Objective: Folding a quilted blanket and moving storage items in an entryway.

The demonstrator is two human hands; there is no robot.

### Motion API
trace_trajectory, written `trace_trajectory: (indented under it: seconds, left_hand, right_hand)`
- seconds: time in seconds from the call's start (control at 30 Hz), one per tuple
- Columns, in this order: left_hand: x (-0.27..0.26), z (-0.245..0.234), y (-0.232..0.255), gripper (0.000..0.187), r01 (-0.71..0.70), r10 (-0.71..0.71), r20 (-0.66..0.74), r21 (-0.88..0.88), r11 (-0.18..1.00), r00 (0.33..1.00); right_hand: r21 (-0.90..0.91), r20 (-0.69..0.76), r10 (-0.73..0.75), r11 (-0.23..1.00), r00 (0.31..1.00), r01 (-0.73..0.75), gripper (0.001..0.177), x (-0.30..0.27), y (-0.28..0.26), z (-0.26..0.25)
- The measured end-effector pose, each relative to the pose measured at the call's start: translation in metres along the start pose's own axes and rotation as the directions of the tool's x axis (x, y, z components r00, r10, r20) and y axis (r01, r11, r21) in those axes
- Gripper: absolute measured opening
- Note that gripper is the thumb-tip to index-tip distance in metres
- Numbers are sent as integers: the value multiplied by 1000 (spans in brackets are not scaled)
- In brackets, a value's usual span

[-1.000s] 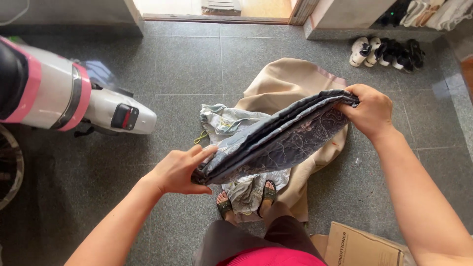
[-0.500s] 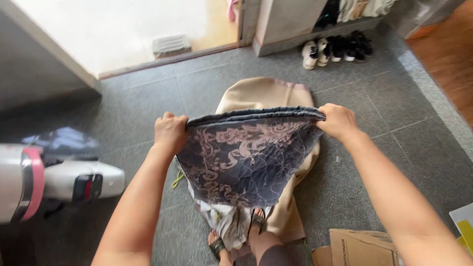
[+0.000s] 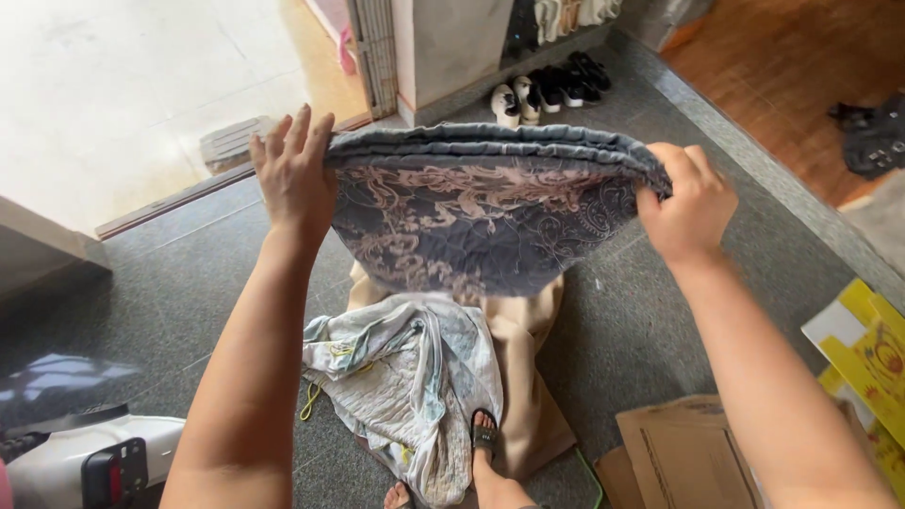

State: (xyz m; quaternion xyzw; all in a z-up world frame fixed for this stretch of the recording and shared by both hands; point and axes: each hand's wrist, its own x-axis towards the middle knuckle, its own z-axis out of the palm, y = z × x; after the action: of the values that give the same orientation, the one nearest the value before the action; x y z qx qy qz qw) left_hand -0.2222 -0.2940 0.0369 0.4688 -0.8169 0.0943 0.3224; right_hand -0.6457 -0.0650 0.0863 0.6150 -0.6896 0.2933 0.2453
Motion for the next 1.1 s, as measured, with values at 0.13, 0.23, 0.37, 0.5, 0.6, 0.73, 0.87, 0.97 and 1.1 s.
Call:
trace_trajectory:
  seconds: [0.13, 0.23, 0.37, 0.5, 0.6, 0.73, 0.87, 0.97, 1.1]
  left_hand:
    - [-55, -3, -18, 55, -71, 71, -50, 19, 997, 996]
    - [-118, 14, -50, 41, 40, -40, -32, 4, 999, 999]
    - [-242, 35, -102, 33, 315, -315, 95, 23, 949, 944]
    - [-453, 111, -140, 59, 808, -815, 137, 117, 577, 563]
    - [-573, 124, -102, 107, 938, -854, 504, -220, -269, -127]
    - [-589, 102, -15, 88, 332, -103, 904, 45, -942, -416]
    - [-661, 144, -25, 67, 32, -222, 934, -222, -975, -279]
    - [-666, 146, -42, 65, 35, -250, 914, -252, -967, -319]
    - [-682, 151, -72, 63, -19, -272, 884, -301, -953, -381]
  right_hand:
    - [25, -63, -65, 997, 996, 66, 25, -79, -47, -13]
    - [168, 72, -76, 984, 994, 63, 25, -146, -94, 3]
    - [280, 520, -28, 950, 854, -139, 19, -240, -178, 51]
    - [338, 709, 3, 876, 705, -344, 35, -354, -262, 127]
    - [344, 800, -9, 826, 600, -446, 33, -398, -327, 175]
    - [402, 849, -160, 814, 503, -419, 27, -439, -389, 210]
    - [464, 861, -309, 801, 403, -379, 27, -440, -412, 211]
    - [417, 896, -296, 816, 330, -401, 27, -437, -411, 201]
    - [489, 868, -391, 780, 305, -391, 25, -427, -400, 184]
